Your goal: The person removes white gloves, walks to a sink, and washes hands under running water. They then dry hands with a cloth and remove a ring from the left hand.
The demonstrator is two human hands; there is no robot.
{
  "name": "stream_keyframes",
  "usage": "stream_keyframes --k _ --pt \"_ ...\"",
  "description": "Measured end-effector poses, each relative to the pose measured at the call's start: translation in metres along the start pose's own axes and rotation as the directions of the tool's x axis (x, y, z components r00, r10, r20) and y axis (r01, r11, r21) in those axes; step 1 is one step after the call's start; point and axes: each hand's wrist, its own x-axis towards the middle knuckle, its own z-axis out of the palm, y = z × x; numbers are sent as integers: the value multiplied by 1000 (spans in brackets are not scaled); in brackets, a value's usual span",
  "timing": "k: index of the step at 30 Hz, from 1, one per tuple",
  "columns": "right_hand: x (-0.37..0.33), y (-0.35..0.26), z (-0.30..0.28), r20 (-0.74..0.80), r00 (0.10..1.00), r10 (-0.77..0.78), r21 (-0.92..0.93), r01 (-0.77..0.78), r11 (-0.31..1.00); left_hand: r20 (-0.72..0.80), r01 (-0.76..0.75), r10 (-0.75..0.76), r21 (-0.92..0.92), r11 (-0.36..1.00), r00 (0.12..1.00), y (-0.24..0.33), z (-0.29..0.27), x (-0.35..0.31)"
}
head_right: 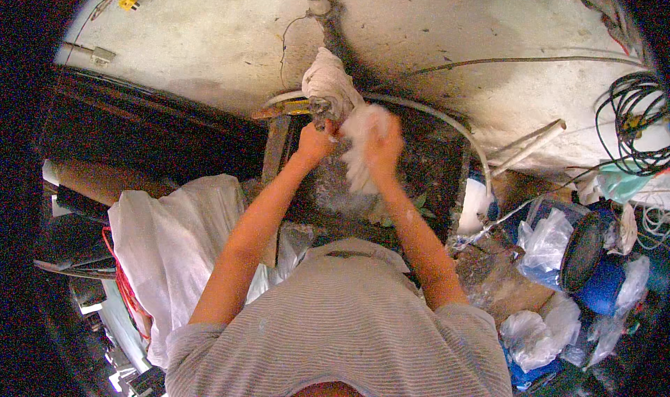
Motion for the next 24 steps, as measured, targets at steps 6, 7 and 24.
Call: stream_keyframes --k 6,7,24 --pt "-2 23 44 117 965 -236 -245 258 935 165 194 -179 -77 978 970 3 14 -10" --pt "10 28 46 81 986 -145 -271 162 949 204 158 -177 104 982 963 15 16 -9" --pt "-48 -13 63 208 957 -203 -78 223 972 174 448 -415 -425 787 893 -91 77 -29"
